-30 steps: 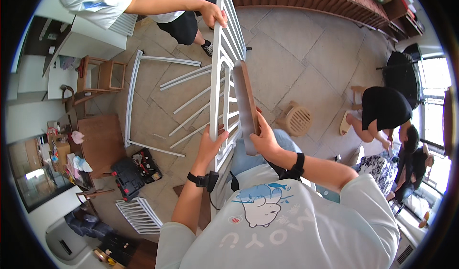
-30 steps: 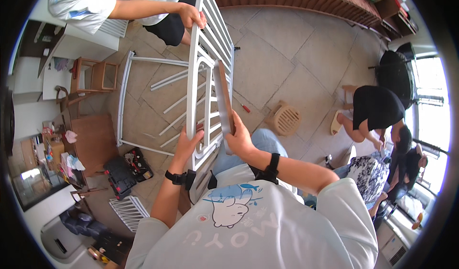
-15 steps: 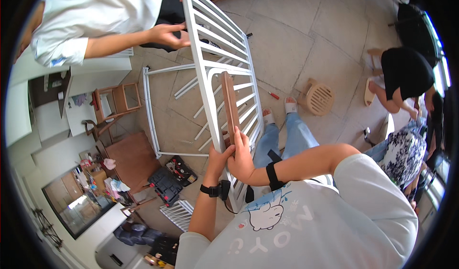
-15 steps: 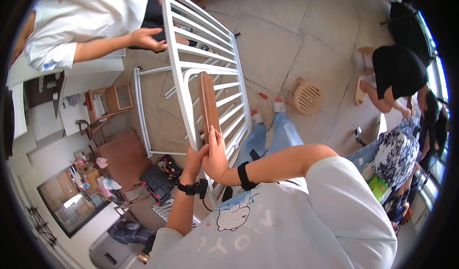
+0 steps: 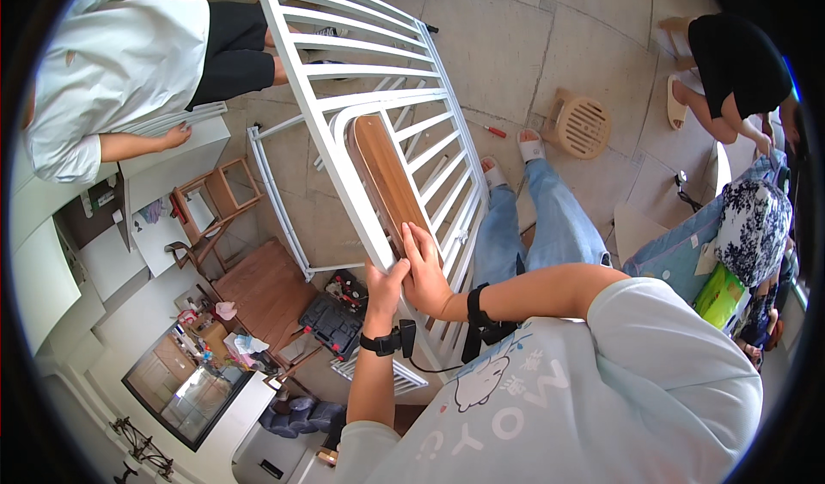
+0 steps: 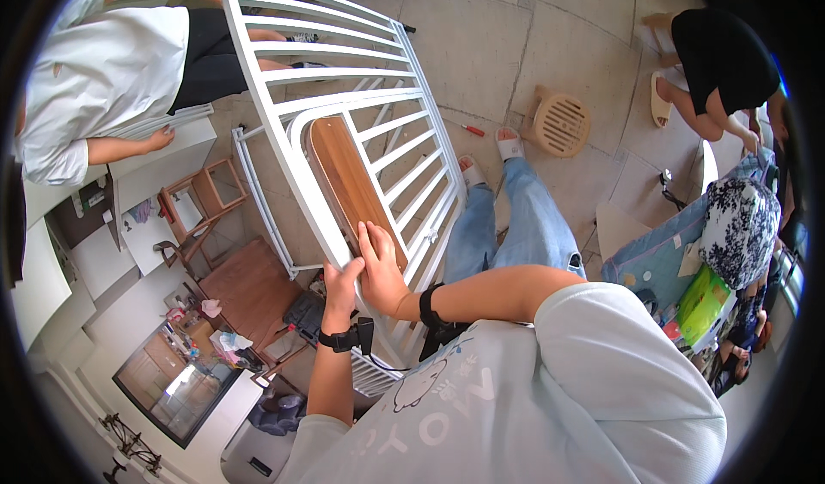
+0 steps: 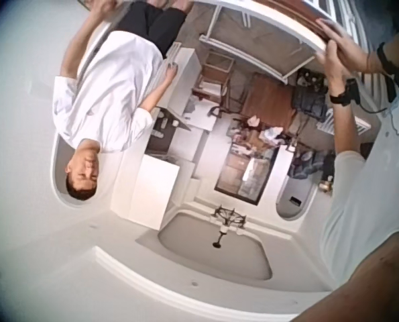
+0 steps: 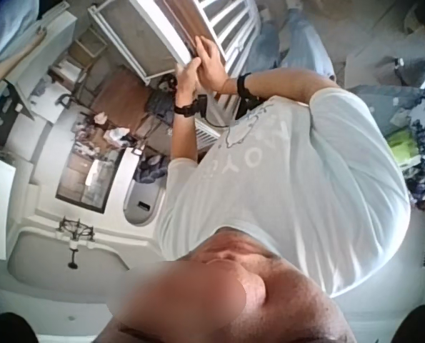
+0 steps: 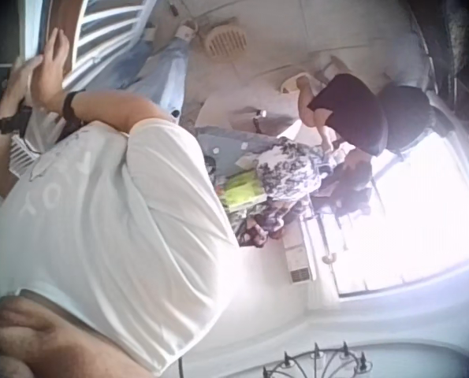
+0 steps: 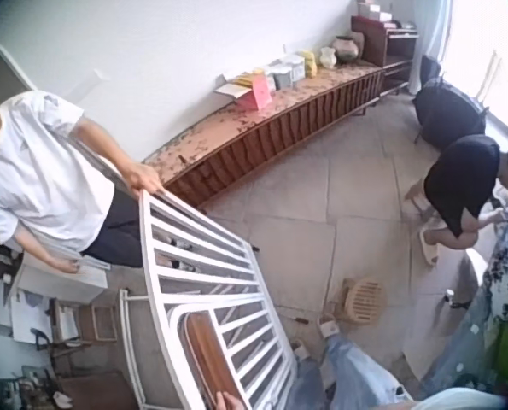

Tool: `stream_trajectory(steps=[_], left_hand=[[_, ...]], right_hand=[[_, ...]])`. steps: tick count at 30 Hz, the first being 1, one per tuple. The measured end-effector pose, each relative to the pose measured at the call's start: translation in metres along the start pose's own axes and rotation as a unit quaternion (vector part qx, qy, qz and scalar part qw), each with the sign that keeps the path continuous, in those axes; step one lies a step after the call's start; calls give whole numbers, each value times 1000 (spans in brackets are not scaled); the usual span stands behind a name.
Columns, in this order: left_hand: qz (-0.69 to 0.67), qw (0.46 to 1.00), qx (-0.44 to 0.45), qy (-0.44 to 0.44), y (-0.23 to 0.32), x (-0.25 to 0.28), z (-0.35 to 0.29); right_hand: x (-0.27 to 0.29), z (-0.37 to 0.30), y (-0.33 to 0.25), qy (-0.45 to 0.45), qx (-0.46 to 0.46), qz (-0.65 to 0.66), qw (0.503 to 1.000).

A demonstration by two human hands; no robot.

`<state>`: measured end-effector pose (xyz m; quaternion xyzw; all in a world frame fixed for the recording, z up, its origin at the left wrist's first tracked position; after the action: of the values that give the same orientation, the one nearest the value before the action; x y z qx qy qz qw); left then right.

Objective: Assembling a white metal frame, likely for a crib or similar piece of furniture, by connecting rails and attaching wooden panels.

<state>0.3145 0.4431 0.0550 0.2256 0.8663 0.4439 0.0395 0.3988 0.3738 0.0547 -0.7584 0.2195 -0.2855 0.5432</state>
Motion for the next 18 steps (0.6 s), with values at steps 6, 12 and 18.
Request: stream_trajectory(steps=[6, 12, 18], left_hand=[[108, 994, 9, 14, 3, 3, 5], [121, 991, 17, 52, 5, 4, 2], [172, 980, 1, 98, 8, 13, 2]], right_hand=[[-4, -4, 19, -42, 51, -15, 998], [-5, -4, 16, -64, 69, -29, 995], [-1, -4, 22, -191, 126, -13, 973]])
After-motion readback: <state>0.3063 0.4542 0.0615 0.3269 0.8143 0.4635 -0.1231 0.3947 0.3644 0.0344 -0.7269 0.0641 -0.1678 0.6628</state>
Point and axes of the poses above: each hand's wrist, its own z-axis towards the middle knuckle, its own x-axis out of the back of the hand, y = z × x, the point moved 9 cm from there along z, towards the middle knuckle, and after that the axes turned 7 degrees about y, right-handed, at the moved point
